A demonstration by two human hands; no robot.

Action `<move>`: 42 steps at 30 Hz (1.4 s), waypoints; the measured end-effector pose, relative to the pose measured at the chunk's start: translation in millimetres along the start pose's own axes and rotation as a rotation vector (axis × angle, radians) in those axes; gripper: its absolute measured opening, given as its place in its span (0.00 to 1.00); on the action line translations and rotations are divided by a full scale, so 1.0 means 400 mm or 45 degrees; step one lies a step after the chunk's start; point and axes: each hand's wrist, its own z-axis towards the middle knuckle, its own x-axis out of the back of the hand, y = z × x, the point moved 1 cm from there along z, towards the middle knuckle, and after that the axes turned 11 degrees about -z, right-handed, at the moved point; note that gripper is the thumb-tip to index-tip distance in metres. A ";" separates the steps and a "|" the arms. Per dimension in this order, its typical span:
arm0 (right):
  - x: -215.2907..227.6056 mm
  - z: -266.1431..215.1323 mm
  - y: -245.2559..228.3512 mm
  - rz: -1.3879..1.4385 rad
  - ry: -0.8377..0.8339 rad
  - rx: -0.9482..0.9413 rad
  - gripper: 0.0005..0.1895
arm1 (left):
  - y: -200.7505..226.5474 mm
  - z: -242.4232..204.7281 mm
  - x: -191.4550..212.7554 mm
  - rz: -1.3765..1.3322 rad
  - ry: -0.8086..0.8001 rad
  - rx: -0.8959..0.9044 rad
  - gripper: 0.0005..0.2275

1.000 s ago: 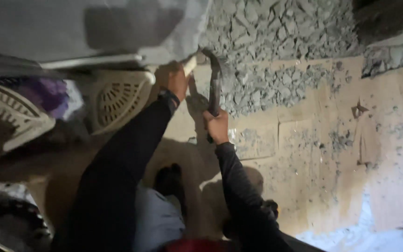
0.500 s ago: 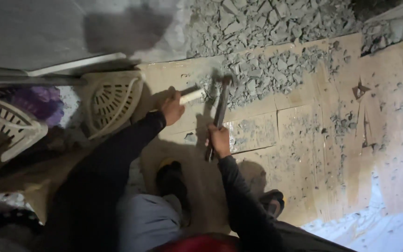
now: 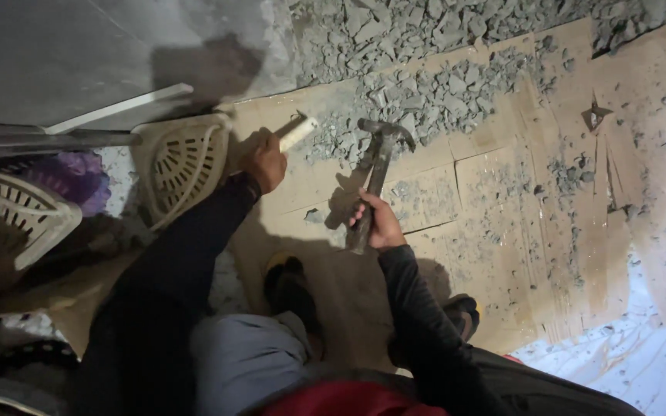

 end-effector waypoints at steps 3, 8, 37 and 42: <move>0.001 -0.011 -0.006 0.208 -0.236 0.015 0.10 | -0.026 0.038 -0.039 0.056 0.102 -0.074 0.19; 0.069 0.044 0.062 0.387 -0.425 -0.077 0.14 | 0.115 0.097 0.276 0.109 0.226 -0.137 0.15; -0.331 -0.087 -0.117 -0.317 0.114 0.447 0.16 | 0.154 0.232 0.230 0.476 0.022 0.010 0.14; -0.314 -0.153 -0.131 -0.081 0.114 0.791 0.19 | 0.184 0.214 0.317 0.219 -0.011 -0.008 0.14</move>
